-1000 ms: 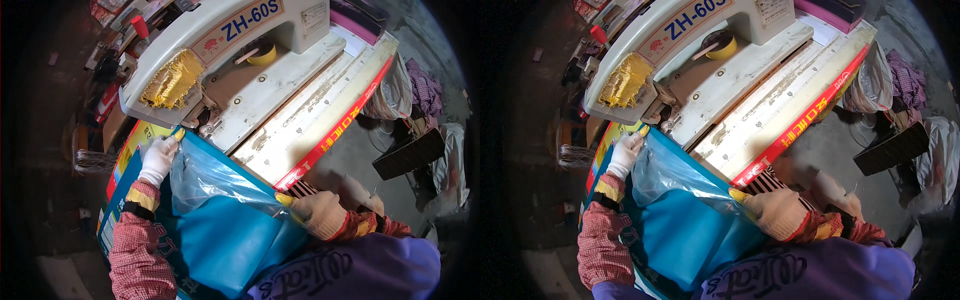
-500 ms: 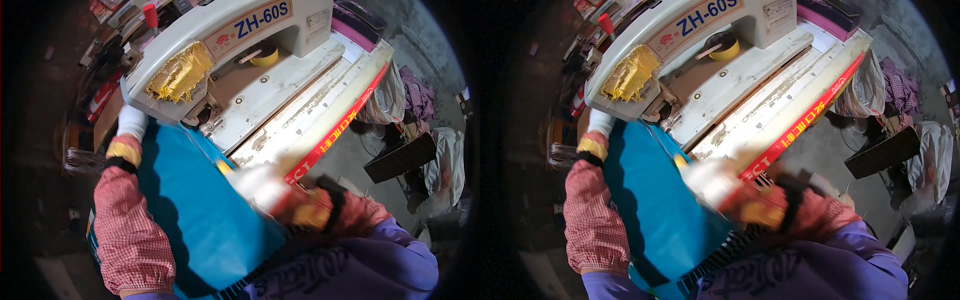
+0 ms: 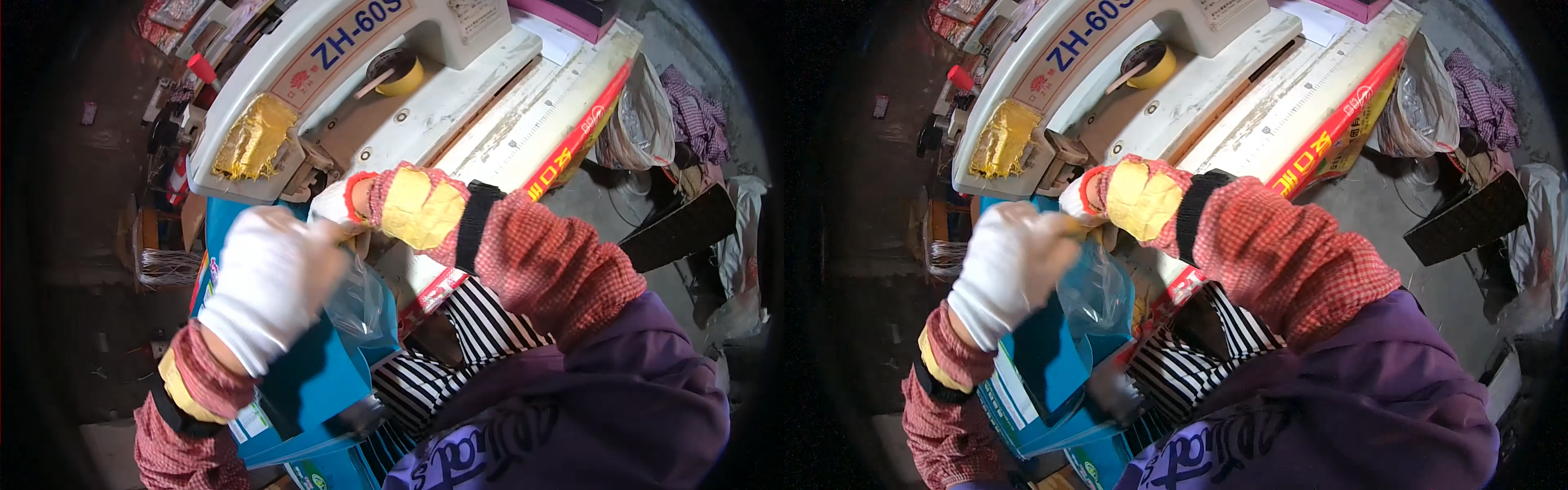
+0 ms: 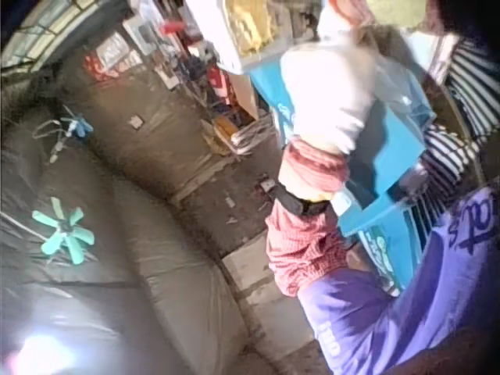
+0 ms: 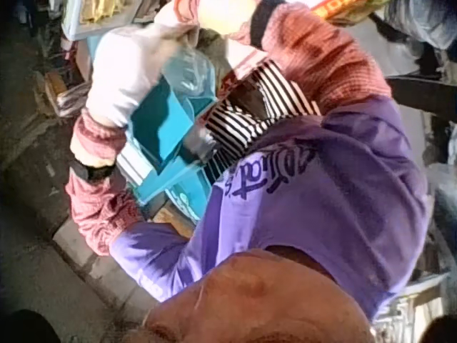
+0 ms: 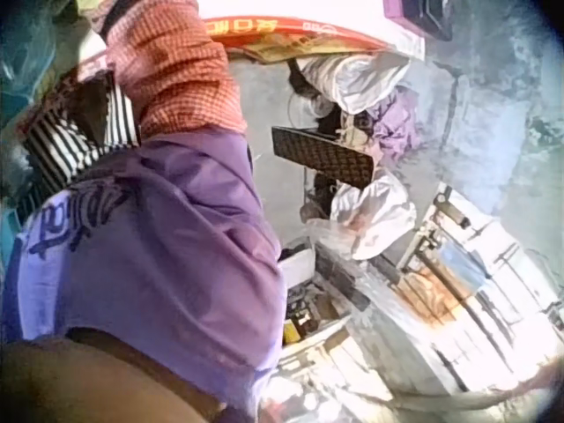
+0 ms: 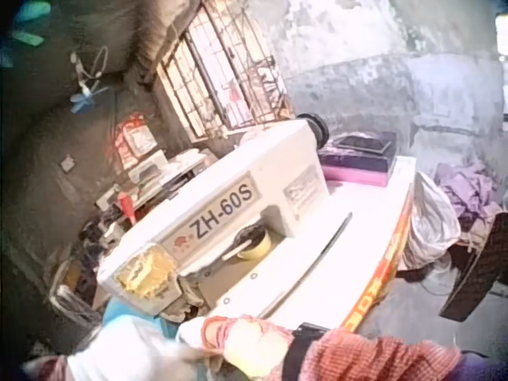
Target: The person inserts a plastic liner into a large green bag, folds the top edge over, and feeds it through a sewing machine before stacking it. They repeat this process for a second bag and liner.
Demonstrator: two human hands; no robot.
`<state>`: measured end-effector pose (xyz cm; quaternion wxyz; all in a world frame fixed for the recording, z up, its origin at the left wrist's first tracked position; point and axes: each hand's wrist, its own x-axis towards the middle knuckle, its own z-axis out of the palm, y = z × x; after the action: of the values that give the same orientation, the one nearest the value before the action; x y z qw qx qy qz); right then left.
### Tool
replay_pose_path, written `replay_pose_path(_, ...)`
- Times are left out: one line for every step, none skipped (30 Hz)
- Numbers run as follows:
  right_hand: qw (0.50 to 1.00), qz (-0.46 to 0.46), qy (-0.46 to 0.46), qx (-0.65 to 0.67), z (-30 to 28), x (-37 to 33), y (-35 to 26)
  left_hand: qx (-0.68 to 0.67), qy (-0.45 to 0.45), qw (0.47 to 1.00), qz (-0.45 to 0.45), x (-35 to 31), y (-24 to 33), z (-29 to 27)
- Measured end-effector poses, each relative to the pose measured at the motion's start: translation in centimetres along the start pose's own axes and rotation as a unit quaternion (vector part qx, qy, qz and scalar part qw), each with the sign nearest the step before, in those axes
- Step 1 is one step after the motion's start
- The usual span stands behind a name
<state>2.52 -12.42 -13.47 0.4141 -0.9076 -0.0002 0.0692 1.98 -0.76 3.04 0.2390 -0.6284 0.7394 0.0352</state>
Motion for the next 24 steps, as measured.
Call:
replay_pose_path(0.998,-0.03,-0.009,-0.052,0.3,1.8,2.3,0.007,-0.019,0.999,0.044,0.7,1.9,-0.6)
replay_pose_path(0.991,-0.076,-0.023,-0.107,0.6,3.3,2.8,0.014,-0.044,0.997,0.069,0.1,3.3,-0.9)
replay_pose_path(0.884,-0.275,-0.058,-0.374,-1.3,1.1,-0.9,-0.018,-0.157,0.985,0.063,-1.0,3.8,0.5)
replay_pose_path(0.995,-0.067,0.001,-0.078,-0.5,0.3,-3.1,-0.053,-0.267,0.961,0.055,-1.9,4.2,1.7)
replay_pose_path(0.994,-0.061,-0.005,-0.095,-0.2,1.0,-3.1,-0.122,-0.489,0.863,0.045,-0.4,4.7,-1.2)
replay_pose_path(0.993,-0.05,-0.01,-0.107,0.6,2.2,-1.9,-0.131,-0.53,0.837,0.04,-0.1,4.6,-1.5)
replay_pose_path(0.995,-0.024,-0.001,-0.096,1.3,1.9,2.0,-0.136,-0.517,0.842,0.068,1.3,3.7,-1.3)
replay_pose_path(0.973,-0.19,0.087,-0.098,1.8,1.8,3.4,-0.151,-0.506,0.847,0.063,0.6,2.8,-1.9)
replay_pose_path(0.916,-0.35,0.173,-0.099,2.3,2.1,4.4,-0.219,-0.47,0.855,0.019,-0.1,2.1,-2.6)
replay_pose_path(0.911,-0.362,0.17,-0.095,1.6,1.4,2.2,-0.296,-0.412,0.856,-0.093,-1.2,1.4,-3.4)
replay_pose_path(0.917,-0.323,0.096,-0.214,0.8,0.8,-0.1,-0.341,-0.349,0.848,-0.21,-2.2,1.4,-4.3)
replay_pose_path(0.903,-0.273,0.024,-0.33,0.2,0.1,-1.8,-0.376,-0.278,0.825,-0.318,-2.9,1.6,-5.4)
replay_pose_path(0.923,-0.237,0.069,-0.294,1.6,1.7,0.6,-0.367,-0.275,0.831,-0.314,-2.9,2.4,-6.8)
replay_pose_path(0.92,-0.25,0.069,-0.295,1.6,1.9,-0.5,-0.338,-0.303,0.829,-0.326,-3.7,2.3,-7.2)
replay_pose_path(0.91,-0.224,0.061,-0.345,1.5,1.2,-0.8,-0.307,-0.333,0.83,-0.326,-4.1,2.1,-7.5)
replay_pose_path(0.897,-0.195,0.053,-0.394,1.3,0.6,-1.3,-0.215,-0.341,0.901,-0.163,-5.8,0.3,-6.1)
replay_pose_path(0.897,-0.19,0.056,-0.394,1.3,0.4,-0.9,-0.158,-0.422,0.879,-0.156,-5.8,1.0,-6.9)
replay_pose_path(0.903,-0.183,0.054,-0.384,1.5,1.0,-0.6,-0.101,-0.5,0.846,-0.154,-5.9,2.1,-8.0)
replay_pose_path(0.91,-0.174,0.052,-0.373,1.7,1.4,-0.2,-0.032,-0.529,0.839,-0.125,-6.2,4.1,-8.6)
replay_pose_path(0.907,-0.183,0.056,-0.376,1.8,2.0,-1.0,0.034,-0.556,0.823,-0.106,-7.5,6.0,-8.7)
replay_pose_path(0.912,-0.149,0.013,-0.383,2.0,2.0,-1.2,0.021,-0.512,0.858,-0.048,-8.9,6.9,-8.1)
replay_pose_path(0.915,-0.112,-0.03,-0.387,2.1,2.0,-1.3,0.094,-0.525,0.845,0.041,-9.4,7.8,-6.9)
replay_pose_path(0.926,-0.078,0.046,-0.368,4.1,4.4,2.1,0.133,-0.513,0.841,0.111,-8.4,9.6,-6.8)
replay_pose_path(0.932,-0.017,0.01,-0.361,4.0,2.1,-0.7,0.15,-0.504,0.834,0.167,-8.3,10.5,-5.6)
